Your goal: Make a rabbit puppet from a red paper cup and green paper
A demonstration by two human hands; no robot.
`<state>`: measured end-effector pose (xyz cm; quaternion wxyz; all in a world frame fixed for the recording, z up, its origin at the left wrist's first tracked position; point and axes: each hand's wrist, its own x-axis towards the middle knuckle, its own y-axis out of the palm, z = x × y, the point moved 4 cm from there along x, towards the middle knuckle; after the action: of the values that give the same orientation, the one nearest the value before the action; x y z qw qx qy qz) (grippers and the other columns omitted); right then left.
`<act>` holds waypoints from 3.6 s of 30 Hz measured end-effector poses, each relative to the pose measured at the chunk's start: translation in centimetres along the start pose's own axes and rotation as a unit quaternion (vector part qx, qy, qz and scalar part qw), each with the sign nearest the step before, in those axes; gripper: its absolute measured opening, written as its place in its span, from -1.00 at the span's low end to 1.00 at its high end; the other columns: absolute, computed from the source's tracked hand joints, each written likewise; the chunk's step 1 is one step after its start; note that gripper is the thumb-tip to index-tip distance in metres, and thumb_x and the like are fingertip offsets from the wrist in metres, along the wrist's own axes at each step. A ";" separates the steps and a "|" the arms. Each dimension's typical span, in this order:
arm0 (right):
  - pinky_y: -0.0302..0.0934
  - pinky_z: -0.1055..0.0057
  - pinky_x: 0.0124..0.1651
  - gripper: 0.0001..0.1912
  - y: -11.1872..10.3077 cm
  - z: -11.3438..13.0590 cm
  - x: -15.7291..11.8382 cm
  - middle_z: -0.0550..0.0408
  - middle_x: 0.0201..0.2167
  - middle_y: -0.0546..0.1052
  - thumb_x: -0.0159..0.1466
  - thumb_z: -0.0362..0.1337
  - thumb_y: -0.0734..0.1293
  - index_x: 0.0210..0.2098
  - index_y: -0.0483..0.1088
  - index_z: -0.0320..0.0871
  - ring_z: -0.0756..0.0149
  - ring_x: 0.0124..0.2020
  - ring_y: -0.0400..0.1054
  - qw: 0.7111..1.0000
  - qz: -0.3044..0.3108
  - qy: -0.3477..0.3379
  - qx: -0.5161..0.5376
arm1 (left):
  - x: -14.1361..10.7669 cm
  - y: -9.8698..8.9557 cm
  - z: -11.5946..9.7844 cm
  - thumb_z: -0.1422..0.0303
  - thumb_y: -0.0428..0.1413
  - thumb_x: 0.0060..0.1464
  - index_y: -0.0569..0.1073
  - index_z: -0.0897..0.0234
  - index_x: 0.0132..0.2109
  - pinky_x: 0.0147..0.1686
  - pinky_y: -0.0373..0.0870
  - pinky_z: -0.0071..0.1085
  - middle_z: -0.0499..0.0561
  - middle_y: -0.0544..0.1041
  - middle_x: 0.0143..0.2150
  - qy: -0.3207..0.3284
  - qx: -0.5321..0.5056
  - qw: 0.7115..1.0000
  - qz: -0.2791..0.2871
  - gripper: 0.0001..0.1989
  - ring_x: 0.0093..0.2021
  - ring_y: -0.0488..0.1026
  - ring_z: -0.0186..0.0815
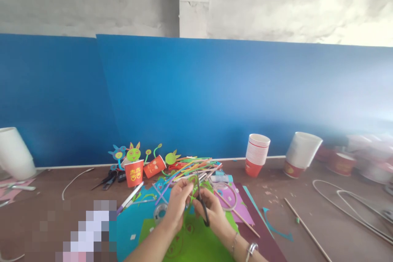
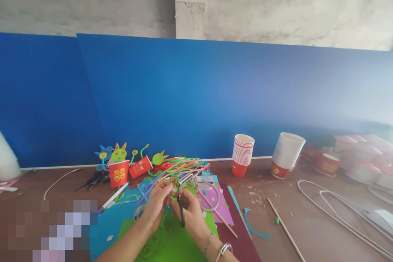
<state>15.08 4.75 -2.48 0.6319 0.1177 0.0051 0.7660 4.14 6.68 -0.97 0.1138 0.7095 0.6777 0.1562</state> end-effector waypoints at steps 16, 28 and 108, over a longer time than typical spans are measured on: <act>0.09 0.56 -0.64 -0.64 0.2 0.7 0.0 0.29 -0.66 0.27 0.00 -0.07 0.46 -0.43 0.30 -0.17 0.52 -0.68 0.13 1.000 0.002 0.008 -0.021 | 0.0 0.1 0.1 0.21 0.20 -0.12 0.25 0.27 -0.51 -0.64 -0.12 -0.52 -0.20 0.20 -0.65 -0.023 0.007 0.999 0.021 -0.69 -0.66 0.00 -0.52; 0.03 0.56 -0.69 -0.60 0.4 1.5 -0.2 0.30 -0.72 0.25 -0.04 -0.01 0.47 -0.51 0.27 -0.15 0.52 -0.72 0.11 0.999 -0.015 0.025 -0.042 | -0.3 0.4 -0.3 0.18 0.20 -0.12 0.30 0.28 -0.46 -0.65 -0.10 -0.53 -0.20 0.24 -0.61 -0.021 0.018 1.000 0.006 -0.70 -0.67 0.02 -0.53; -0.04 0.61 -0.72 -0.63 0.1 0.3 -0.2 0.32 -0.76 0.26 0.04 -0.02 0.43 -0.46 0.30 -0.18 0.54 -0.77 0.11 0.997 -0.004 0.040 -0.067 | 0.6 -0.3 0.6 0.19 0.19 -0.12 0.21 0.26 -0.52 -0.62 -0.11 -0.51 -0.23 0.13 -0.66 -0.045 0.053 0.997 0.043 -0.67 -0.64 -0.02 -0.51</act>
<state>15.06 4.51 -2.17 0.6411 0.0443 -0.0208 0.7659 4.06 7.28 -1.57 0.0997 0.7494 0.6481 0.0922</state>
